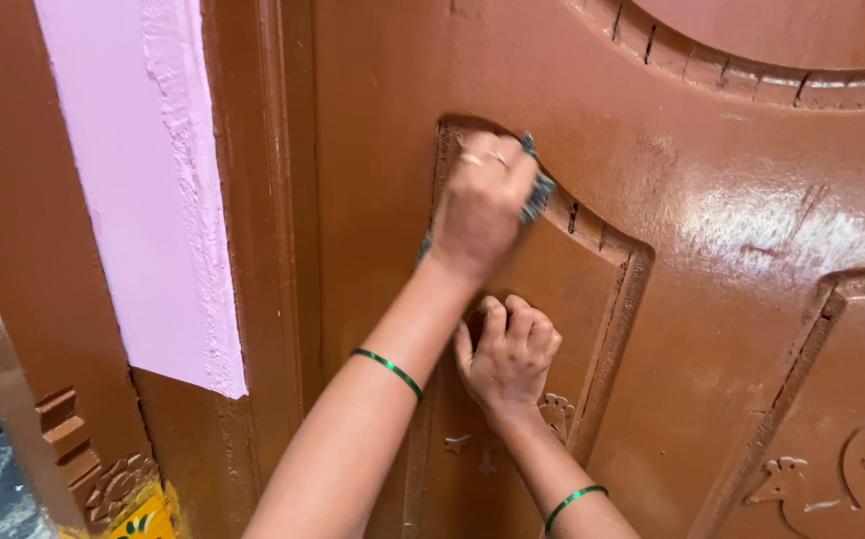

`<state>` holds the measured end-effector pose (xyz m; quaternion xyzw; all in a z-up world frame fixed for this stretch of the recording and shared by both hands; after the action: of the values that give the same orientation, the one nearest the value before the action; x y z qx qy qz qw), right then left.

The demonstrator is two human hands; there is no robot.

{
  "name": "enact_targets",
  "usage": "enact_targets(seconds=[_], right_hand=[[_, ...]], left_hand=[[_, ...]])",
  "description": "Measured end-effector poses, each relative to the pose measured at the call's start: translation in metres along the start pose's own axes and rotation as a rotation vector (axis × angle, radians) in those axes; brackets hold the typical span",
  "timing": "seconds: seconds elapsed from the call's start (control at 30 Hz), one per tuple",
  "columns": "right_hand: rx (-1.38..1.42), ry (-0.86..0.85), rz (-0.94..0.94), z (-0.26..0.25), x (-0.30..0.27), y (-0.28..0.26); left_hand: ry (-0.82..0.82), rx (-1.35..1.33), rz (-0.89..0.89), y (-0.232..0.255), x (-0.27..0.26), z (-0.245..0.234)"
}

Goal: The person wipes the wooden door and its frame with a cloth, cleaning along the edges, grooves, and carved patterns.

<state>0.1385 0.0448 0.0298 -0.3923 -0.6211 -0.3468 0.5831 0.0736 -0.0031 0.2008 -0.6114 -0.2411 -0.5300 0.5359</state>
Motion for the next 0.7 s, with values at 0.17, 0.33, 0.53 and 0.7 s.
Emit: enact_targets(seconds=[0.17,0.33,0.53,0.7], right_hand=[[0.055,-0.173,0.057,0.006,0.009,0.017],[0.035,0.094,-0.055,-0.047,0.051,0.051],[-0.019,0.055,-0.058,-0.03,0.057,0.061],[-0.005,0.035,-0.027,-0.026,0.052,0.065]], left_hand=[[-0.207,-0.225,0.346,0.056,-0.019,0.012],[-0.119,-0.151,0.28,-0.003,-0.005,-0.012],[-0.131,-0.006,0.031,0.022,-0.002,0.014],[-0.17,-0.293,0.399,0.042,-0.014,0.008]])
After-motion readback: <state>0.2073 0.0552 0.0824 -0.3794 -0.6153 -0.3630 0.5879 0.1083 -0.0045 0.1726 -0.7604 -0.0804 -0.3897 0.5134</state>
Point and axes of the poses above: each hand's wrist, its own x-axis towards the middle knuckle, its own z-axis out of the palm, y = z × x, the point moved 8 cm from there along x, towards the middle knuckle, and after that the axes turned 6 degrees about z, right-handed, at the moved point
